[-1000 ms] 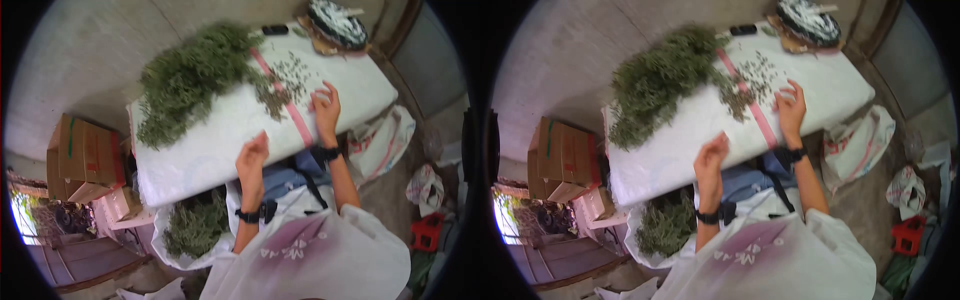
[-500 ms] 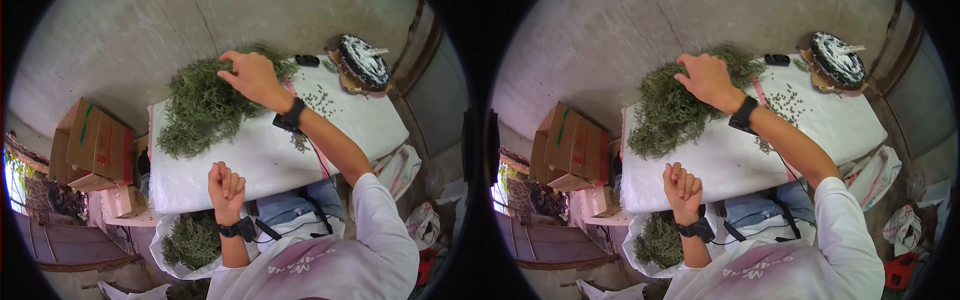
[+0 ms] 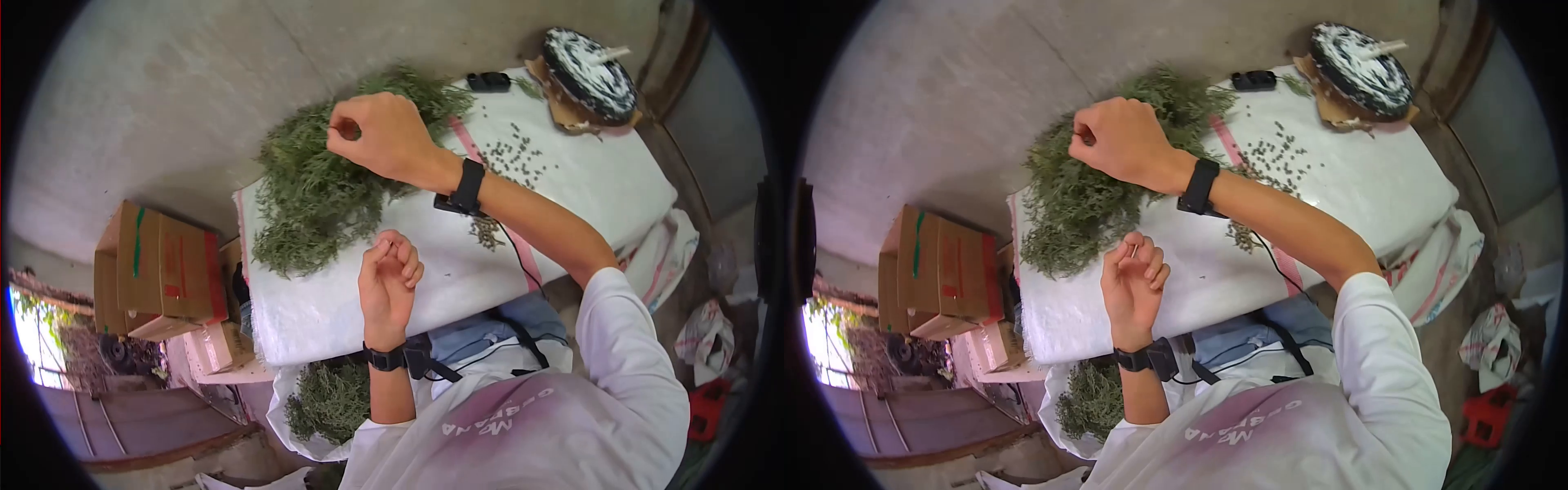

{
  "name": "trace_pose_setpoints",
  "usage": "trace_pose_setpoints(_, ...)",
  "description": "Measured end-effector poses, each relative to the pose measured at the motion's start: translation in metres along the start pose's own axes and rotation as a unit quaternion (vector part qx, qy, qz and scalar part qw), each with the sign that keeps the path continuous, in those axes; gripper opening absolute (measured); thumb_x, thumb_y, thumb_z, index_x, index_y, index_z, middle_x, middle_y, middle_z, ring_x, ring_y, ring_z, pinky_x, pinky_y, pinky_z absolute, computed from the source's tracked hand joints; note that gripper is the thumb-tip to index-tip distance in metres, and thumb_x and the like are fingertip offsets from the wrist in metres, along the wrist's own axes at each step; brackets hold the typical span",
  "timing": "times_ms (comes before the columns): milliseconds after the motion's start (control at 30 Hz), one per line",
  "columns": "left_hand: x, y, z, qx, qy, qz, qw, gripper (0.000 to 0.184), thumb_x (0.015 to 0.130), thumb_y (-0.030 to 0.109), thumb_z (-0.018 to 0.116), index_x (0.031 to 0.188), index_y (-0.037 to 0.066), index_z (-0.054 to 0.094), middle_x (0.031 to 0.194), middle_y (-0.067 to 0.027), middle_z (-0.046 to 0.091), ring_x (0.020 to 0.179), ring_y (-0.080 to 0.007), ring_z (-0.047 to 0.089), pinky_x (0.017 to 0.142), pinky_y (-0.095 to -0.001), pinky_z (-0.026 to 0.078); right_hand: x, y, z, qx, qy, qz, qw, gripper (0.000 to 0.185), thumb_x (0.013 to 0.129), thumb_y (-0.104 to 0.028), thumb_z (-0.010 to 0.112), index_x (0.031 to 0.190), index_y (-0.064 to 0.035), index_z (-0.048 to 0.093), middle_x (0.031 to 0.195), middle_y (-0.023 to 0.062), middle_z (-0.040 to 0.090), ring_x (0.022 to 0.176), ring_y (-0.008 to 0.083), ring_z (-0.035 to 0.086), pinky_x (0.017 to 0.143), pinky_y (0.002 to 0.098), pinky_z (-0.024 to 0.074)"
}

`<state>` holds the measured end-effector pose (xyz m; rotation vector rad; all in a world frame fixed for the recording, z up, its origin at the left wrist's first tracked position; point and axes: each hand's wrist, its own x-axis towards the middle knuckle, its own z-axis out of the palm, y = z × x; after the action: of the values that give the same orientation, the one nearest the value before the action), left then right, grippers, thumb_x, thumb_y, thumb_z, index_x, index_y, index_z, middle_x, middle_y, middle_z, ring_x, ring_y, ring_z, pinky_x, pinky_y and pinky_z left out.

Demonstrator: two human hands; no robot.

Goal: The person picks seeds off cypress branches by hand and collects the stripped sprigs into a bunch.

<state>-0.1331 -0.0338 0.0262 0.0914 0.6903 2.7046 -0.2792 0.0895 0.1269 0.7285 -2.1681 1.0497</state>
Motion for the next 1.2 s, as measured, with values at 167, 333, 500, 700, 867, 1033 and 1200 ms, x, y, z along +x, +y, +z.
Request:
trace_pose_setpoints(167,0.005,0.006,0.05,-0.041,0.074,0.005,0.996,0.046,0.096,0.043,0.055,0.121,0.005,0.051,0.113,-0.0105,0.059,0.087,-0.0202,0.056,0.071,-0.0305,0.046,-0.007,-0.027,-0.04,0.151,0.022,0.055,0.987,0.011,0.078,-0.016,0.07,0.084,-0.0074,0.07,0.074,0.0063,0.069,0.057,0.0198,0.064,0.054,0.0291,0.0493)
trace_pose_setpoints(333,0.015,0.007,0.075,-0.062,0.108,0.049,0.991,0.048,0.098,0.046,0.053,0.122,0.005,0.049,0.127,-0.0136,0.054,0.098,-0.0231,0.056,0.088,-0.0369,0.049,-0.064,-0.036,-0.057,0.146,-0.023,-0.013,0.989,0.011,0.076,-0.014,0.073,0.085,-0.0081,0.07,0.073,0.0045,0.069,0.058,0.0169,0.065,0.051,0.0263,0.0481)
trace_pose_setpoints(500,0.031,-0.012,0.067,-0.049,0.186,0.093,0.977,0.031,0.1,0.038,0.054,0.101,0.007,0.053,0.099,-0.0076,0.058,0.086,-0.019,0.056,0.086,-0.0362,0.049,-0.085,-0.036,-0.118,0.007,-0.281,-0.148,0.948,0.016,0.077,-0.011,0.075,0.092,-0.0075,0.069,0.077,0.0042,0.07,0.063,0.0167,0.068,0.056,0.0281,0.0519)
trace_pose_setpoints(700,0.024,-0.009,0.064,-0.026,0.08,0.017,0.996,0.027,0.102,0.03,0.054,0.084,0.01,0.051,0.066,0.0018,0.041,0.062,-0.0108,0.044,0.065,-0.0297,0.041,-0.025,0.017,-0.292,-0.298,-0.17,-0.002,0.939,0.014,0.089,-0.011,0.069,0.099,-0.0019,0.066,0.076,0.0094,0.066,0.064,0.016,0.06,0.062,0.0288,0.0494)
trace_pose_setpoints(867,0.02,0.023,0.068,0.05,0.054,-0.015,0.997,0.025,0.102,0.03,0.054,0.086,0.01,0.052,0.057,0.0048,0.03,0.053,-0.0083,0.033,0.057,-0.0278,0.031,-0.02,0.102,-0.526,-0.487,-0.217,0.21,0.82,0.024,0.098,-0.02,0.059,0.108,0.0003,0.066,0.093,0.0087,0.068,0.078,0.0144,0.064,0.07,0.029,0.0518)
trace_pose_setpoints(1033,0.0,0.059,0.052,0.146,0.083,-0.007,0.986,0.024,0.102,0.031,0.052,0.096,0.008,0.056,0.061,0.0029,0.04,0.053,-0.0081,0.034,0.058,-0.027,0.035,-0.147,0.072,-0.574,-0.504,-0.304,0.429,0.685,0.028,0.093,-0.025,0.064,0.111,-0.0036,0.066,0.089,0.0089,0.068,0.079,0.018,0.065,0.071,0.033,0.0519)
trace_pose_setpoints(1200,-0.019,0.054,0.046,0.214,0.152,-0.029,0.965,0.02,0.103,0.027,0.051,0.108,0.008,0.058,0.08,0.0009,0.054,0.054,-0.0066,0.038,0.056,-0.0246,0.036,-0.157,0.003,-0.463,-0.389,-0.405,0.387,0.731,0.034,0.088,-0.029,0.069,0.113,-0.0076,0.066,0.086,0.0091,0.067,0.081,0.0217,0.065,0.071,0.0369,0.052)
